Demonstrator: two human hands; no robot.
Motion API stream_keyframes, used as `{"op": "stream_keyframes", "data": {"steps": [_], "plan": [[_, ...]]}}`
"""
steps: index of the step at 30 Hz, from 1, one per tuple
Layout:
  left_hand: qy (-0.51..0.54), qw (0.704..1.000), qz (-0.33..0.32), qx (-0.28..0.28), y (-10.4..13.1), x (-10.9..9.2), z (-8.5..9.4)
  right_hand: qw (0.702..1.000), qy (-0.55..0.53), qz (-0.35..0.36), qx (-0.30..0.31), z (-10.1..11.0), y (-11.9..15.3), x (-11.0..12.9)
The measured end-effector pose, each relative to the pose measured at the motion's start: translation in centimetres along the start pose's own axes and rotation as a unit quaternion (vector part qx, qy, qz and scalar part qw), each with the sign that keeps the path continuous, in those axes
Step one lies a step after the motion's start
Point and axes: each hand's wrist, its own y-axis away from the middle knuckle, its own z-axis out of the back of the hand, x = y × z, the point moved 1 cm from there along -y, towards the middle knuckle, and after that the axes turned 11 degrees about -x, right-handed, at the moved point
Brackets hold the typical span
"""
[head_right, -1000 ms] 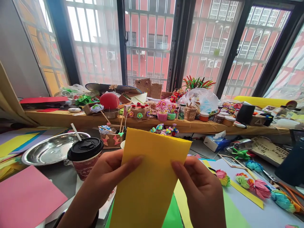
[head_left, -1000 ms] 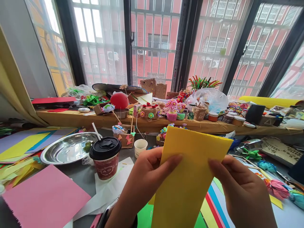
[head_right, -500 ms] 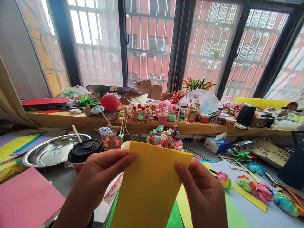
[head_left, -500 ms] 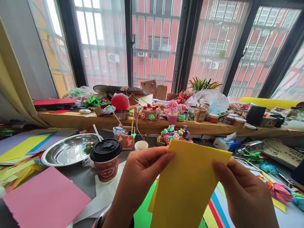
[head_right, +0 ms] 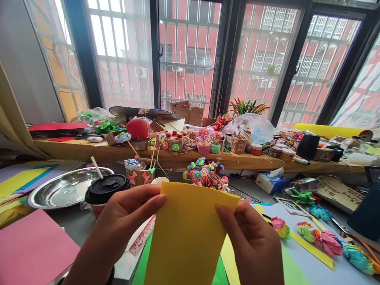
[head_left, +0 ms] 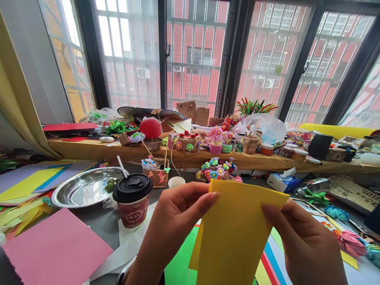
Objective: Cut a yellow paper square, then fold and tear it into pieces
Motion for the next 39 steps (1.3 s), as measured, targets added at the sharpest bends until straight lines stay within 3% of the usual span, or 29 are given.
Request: {"op": "stream_keyframes", "data": {"steps": [6,12,16,21,30,36,39], "plan": [[-0.047,0.997,-0.033,-0.044,0.2,0.0,-0.3,1.000,-0.013,0.009,0.014,0.0,0.3,0.2],[-0.042,0.999,-0.016,-0.004,0.2,0.1,-0.1,0.995,-0.044,-0.058,0.073,0.0,0.1,-0.5],[-0.027,0.999,0.000,0.033,0.3,0.1,-0.3,0.994,-0.052,-0.086,0.046,0.0,0.3,-0.5],[-0.035,0.999,0.011,0.037,0.4,0.0,-0.3,0.994,-0.057,-0.094,0.003,-0.6,0.9,0.4],[-0.065,0.997,-0.004,0.032,0.5,-0.1,-0.4,0.998,-0.013,-0.059,-0.025,-1.4,1.9,1.2],[-0.198,0.977,-0.060,0.053,0.0,-0.4,0.6,0.999,0.054,-0.004,0.001,-1.2,2.0,1.3],[-0.240,0.965,-0.102,0.019,0.0,-0.5,1.1,0.999,0.046,-0.005,0.023,-1.1,1.9,1.5]]}}
